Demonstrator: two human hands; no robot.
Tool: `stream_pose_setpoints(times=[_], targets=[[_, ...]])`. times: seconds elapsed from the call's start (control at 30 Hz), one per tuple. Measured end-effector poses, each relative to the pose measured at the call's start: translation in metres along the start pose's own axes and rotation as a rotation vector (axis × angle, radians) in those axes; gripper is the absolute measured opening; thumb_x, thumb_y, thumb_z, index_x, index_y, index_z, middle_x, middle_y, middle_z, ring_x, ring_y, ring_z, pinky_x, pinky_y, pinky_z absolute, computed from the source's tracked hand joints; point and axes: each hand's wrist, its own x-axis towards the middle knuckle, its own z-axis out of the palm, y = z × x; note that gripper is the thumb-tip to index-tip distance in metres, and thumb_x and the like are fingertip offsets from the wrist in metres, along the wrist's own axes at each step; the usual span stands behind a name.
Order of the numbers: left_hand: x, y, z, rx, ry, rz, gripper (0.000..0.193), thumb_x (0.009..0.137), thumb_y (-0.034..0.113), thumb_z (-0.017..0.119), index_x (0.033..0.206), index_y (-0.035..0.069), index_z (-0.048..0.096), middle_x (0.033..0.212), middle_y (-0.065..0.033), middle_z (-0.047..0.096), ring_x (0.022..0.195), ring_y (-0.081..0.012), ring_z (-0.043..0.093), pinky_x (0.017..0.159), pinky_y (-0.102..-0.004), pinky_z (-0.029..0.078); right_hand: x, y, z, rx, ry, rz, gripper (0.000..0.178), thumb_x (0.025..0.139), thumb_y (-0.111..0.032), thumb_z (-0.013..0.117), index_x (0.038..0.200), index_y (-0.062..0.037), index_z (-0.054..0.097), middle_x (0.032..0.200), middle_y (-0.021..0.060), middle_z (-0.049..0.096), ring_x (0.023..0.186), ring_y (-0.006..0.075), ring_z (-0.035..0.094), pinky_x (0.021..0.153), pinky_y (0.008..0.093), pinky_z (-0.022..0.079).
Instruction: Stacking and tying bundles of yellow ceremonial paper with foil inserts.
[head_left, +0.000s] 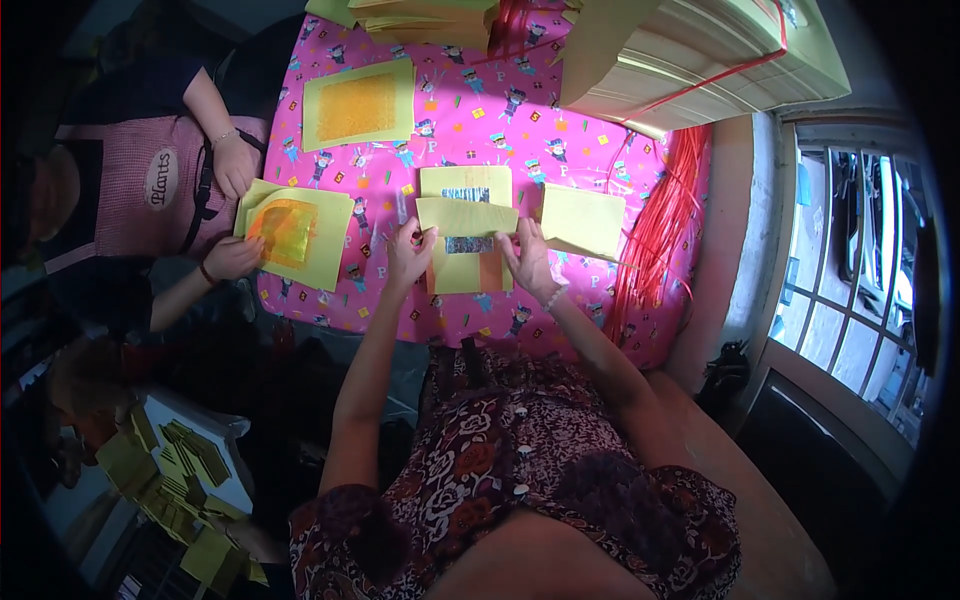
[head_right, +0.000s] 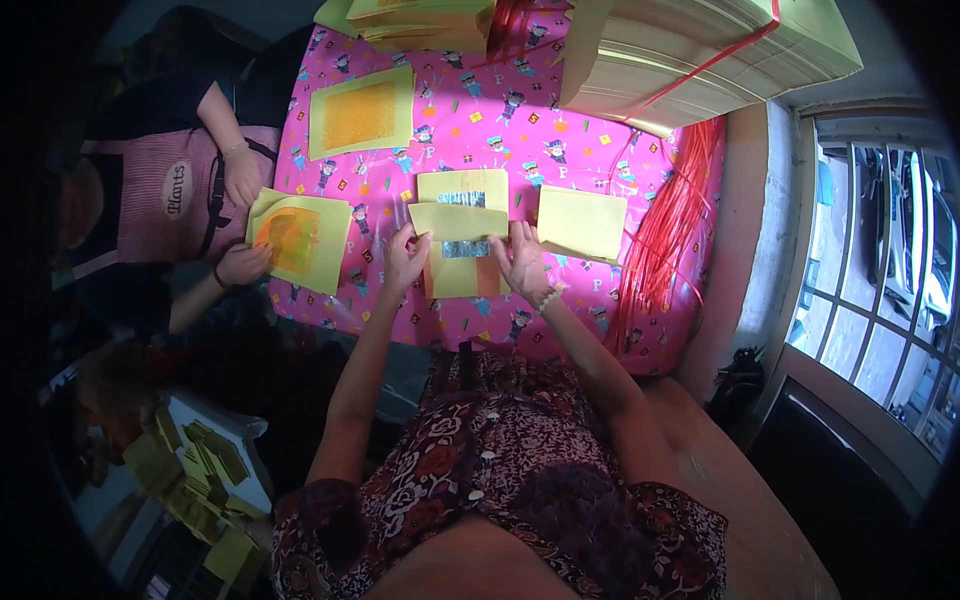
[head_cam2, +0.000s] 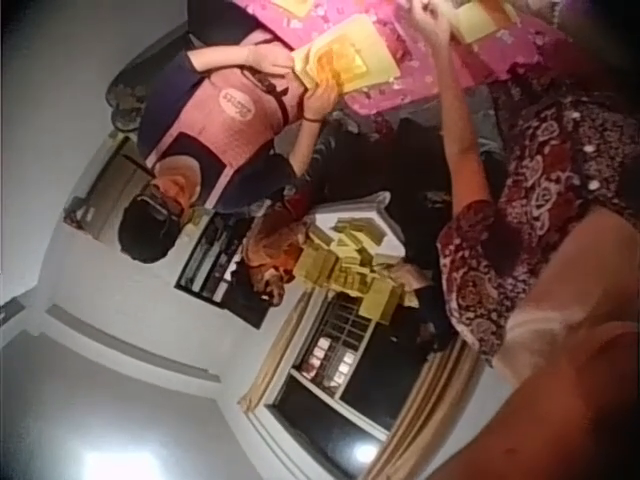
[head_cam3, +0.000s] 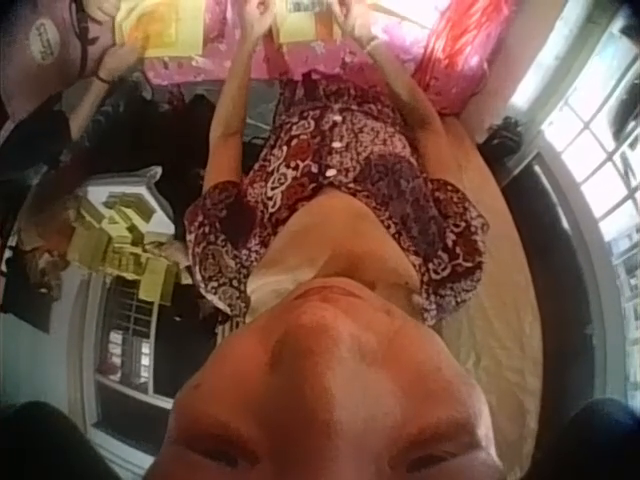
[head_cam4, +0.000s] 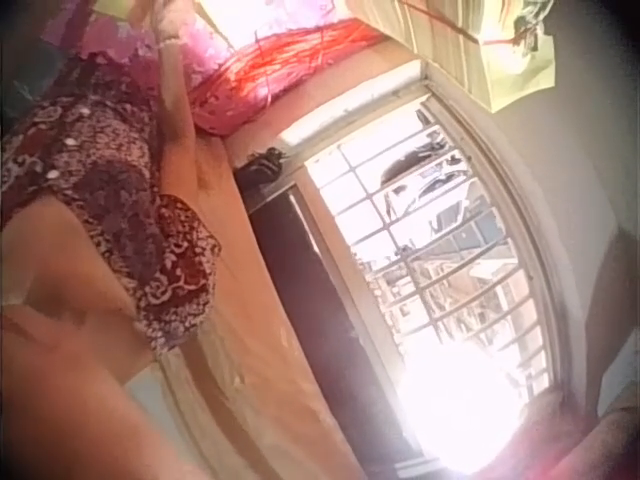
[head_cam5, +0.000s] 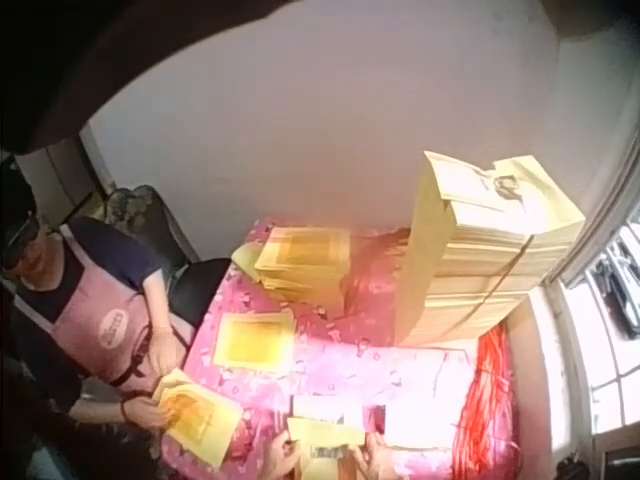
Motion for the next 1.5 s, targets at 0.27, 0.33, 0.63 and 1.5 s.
stream_pose_setpoints(times=[0.27, 0.33, 0.63, 1.5], targets=[[0.001, 0.02, 0.005, -0.025, 0.002, -0.154, 0.027, 0.085, 0.021, 0.067, 0.075, 0.001, 0.051, 0.058, -0.0071, 0.052, 0.052, -0.0172, 0.048, 0.052, -0.0339, 0.039, 0.006, 0.002, 0.012, -0.061, 0.132, -0.033, 0.024, 0.092, -0.021, 0.061, 0.089, 0.0008, 0.05, 0.083, 0.0185, 0.049, 0.082, 0.036, 0.049, 0.073, 0.0471, 0.041], [0.001, 0.02, 0.007, -0.034, 0.017, -0.175, 0.028, 0.086, 0.021, 0.066, 0.074, 0.002, 0.05, 0.058, -0.0068, 0.05, 0.051, -0.0168, 0.047, 0.052, -0.0337, 0.039, 0.01, 0.004, 0.016, -0.063, 0.149, 0.008, 0.024, 0.092, -0.021, 0.06, 0.089, 0.0008, 0.05, 0.083, 0.0186, 0.05, 0.082, 0.0363, 0.05, 0.073, 0.0476, 0.041], [0.007, 0.023, 0.011, 0.31, 0.075, 0.031, 0.028, 0.093, 0.027, 0.058, 0.087, 0.002, 0.047, 0.069, -0.0166, 0.054, 0.064, -0.0355, 0.054, 0.058, -0.0471, 0.04, 0.02, 0.005, 0.02, -0.064, 0.083, 0.182, 0.029, 0.093, -0.026, 0.057, 0.094, 0.0028, 0.052, 0.089, 0.0267, 0.057, 0.089, 0.044, 0.055, 0.078, 0.0519, 0.043], [0.028, 0.004, 0.013, 0.246, -0.05, -0.176, 0.028, 0.095, 0.034, 0.055, 0.095, 0.007, 0.044, 0.07, -0.0176, 0.058, 0.069, -0.0419, 0.059, 0.061, -0.051, 0.041, 0.032, -0.014, 0.018, 0.17, 0.096, 0.478, 0.039, 0.093, -0.036, 0.06, 0.093, 0.0031, 0.058, 0.078, 0.0215, 0.062, 0.072, 0.0362, 0.062, 0.067, 0.045, 0.047]])
